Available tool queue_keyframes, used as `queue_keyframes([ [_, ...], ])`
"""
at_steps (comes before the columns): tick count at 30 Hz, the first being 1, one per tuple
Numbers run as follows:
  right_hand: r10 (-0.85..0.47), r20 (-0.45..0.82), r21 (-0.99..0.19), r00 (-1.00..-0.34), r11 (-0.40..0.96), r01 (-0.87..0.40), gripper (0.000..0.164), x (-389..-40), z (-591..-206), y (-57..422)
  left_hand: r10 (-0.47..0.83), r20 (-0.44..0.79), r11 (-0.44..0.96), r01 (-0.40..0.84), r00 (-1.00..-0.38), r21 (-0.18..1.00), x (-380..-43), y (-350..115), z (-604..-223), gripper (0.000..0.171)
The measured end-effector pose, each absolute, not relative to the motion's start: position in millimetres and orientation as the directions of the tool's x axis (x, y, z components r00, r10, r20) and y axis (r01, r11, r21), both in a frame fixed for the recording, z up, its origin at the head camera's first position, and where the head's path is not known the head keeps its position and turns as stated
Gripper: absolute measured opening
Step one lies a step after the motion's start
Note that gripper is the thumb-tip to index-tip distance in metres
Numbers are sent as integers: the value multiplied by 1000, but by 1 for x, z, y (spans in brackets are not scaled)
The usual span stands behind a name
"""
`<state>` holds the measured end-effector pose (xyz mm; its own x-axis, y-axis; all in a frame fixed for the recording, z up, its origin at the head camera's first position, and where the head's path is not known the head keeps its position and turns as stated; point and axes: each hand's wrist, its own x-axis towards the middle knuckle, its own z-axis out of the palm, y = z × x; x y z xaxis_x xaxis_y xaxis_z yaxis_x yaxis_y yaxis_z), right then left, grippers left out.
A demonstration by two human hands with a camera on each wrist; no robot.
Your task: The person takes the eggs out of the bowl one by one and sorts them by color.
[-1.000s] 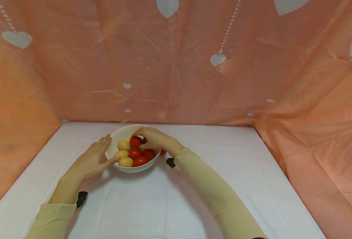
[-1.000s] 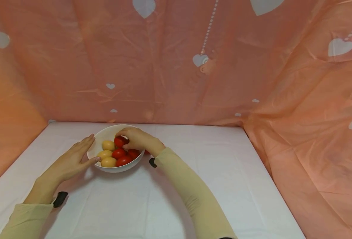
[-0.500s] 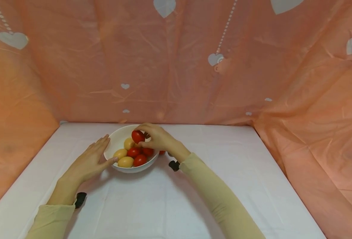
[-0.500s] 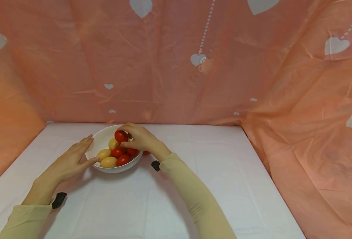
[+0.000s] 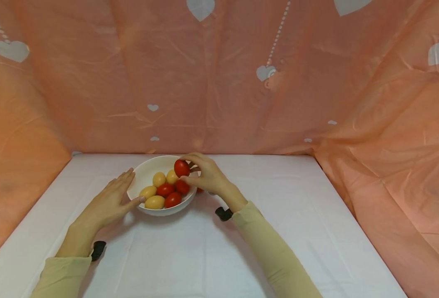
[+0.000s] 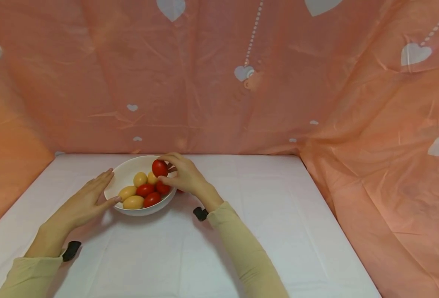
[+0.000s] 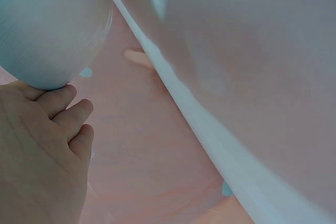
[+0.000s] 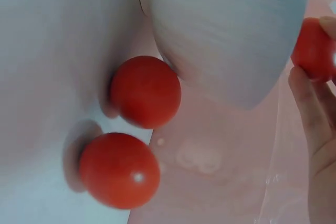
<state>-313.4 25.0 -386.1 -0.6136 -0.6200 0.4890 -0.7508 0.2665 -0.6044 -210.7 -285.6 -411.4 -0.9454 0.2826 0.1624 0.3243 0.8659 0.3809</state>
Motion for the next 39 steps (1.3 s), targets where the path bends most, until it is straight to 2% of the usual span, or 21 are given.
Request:
queue_keyframes([
  [9, -503, 569, -645, -651, 217, -732, 49, -306, -396, 48, 285, 163, 866, 327, -944, 379, -210, -286, -412, 97],
  [23, -398, 544, -689, -739, 290, -664, 48, -311, -415, 88, 289, 167, 873, 331, -943, 359, -208, -287, -416, 96],
  [32, -340, 452, -725, -825, 399, -562, 48, -314, -415, 107, 295, 169, 873, 337, -940, 352, -208, -286, -415, 96],
  [39, -325, 317, -752, -891, 486, -445, 53, -320, -412, 125, 294, 173, 872, 337, -940, 355, -210, -285, -412, 95],
])
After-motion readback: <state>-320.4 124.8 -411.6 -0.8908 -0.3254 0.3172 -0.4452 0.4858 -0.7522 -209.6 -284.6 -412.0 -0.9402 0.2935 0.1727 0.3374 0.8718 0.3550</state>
